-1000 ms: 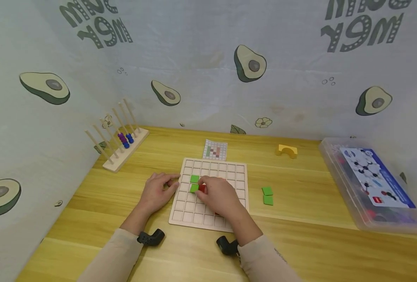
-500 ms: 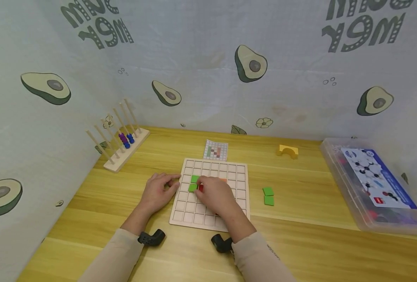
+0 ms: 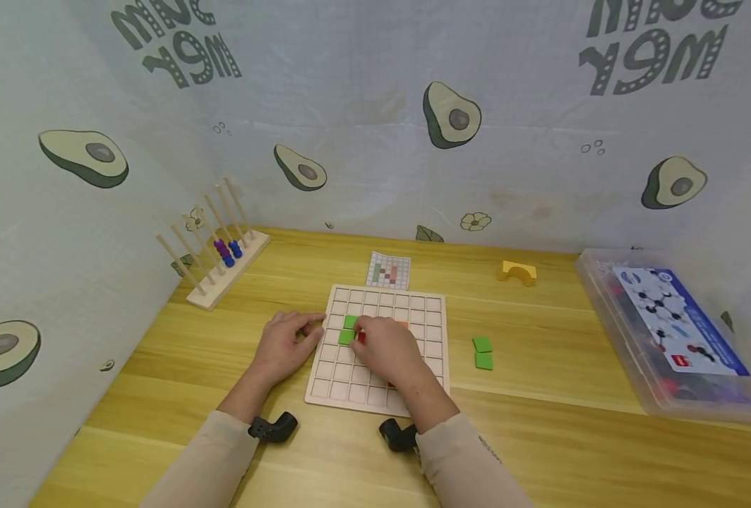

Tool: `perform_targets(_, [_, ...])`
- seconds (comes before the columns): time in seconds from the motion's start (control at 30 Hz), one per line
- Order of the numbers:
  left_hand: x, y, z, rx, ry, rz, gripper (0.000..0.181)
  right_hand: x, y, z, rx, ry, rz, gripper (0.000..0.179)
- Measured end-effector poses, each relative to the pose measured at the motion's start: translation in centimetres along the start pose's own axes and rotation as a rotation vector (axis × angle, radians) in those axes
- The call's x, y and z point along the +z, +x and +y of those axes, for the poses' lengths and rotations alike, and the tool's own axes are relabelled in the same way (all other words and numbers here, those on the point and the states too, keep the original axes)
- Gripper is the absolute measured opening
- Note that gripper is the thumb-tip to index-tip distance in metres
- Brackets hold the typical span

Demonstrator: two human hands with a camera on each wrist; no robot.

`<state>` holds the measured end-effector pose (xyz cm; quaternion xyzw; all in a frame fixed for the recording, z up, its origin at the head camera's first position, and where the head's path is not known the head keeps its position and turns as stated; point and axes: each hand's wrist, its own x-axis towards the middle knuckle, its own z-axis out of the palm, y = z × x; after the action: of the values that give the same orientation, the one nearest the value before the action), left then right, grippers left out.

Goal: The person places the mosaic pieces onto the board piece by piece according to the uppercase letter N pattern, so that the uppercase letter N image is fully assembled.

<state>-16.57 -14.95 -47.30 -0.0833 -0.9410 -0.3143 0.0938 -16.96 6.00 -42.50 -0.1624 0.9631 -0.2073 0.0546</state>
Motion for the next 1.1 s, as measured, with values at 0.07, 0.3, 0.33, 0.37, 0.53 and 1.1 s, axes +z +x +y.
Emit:
perform_targets(0.07, [0.01, 0.02, -0.07, -0.001, 0.004, 0.000, 0.028, 0.00, 0.05, -0.04, 0.000, -0.003, 0.000, 0.021])
perform_targets(0.3, [0.04, 0.07, -0.24, 0.011, 0.006, 0.002, 0.028, 0.09, 0.52, -0.28, -0.024, 0.008, -0.012, 0.022])
perform_targets(0.33, [0.06, 0.08, -0.24, 0.013, 0.004, 0.003, 0.028, 0.11, 0.61, -0.33, -0.028, 0.005, -0.016, 0.023])
perform_targets(0.37, [0.09, 0.09, -0.25, 0.015, 0.002, 0.004, 0.028, 0.14, 0.68, -0.37, -0.032, -0.003, -0.018, 0.023])
perform_targets(0.53, [0.16, 0.09, -0.25, 0.014, 0.002, 0.008, 0.028, 0.22, 0.83, -0.44, -0.031, -0.008, -0.022, 0.021])
perform_targets(1.1, [0.04, 0.02, -0.07, 0.016, 0.013, 0.011, 0.027, -0.43, 0.36, 0.32, -0.023, 0.076, -0.033, 0.023])
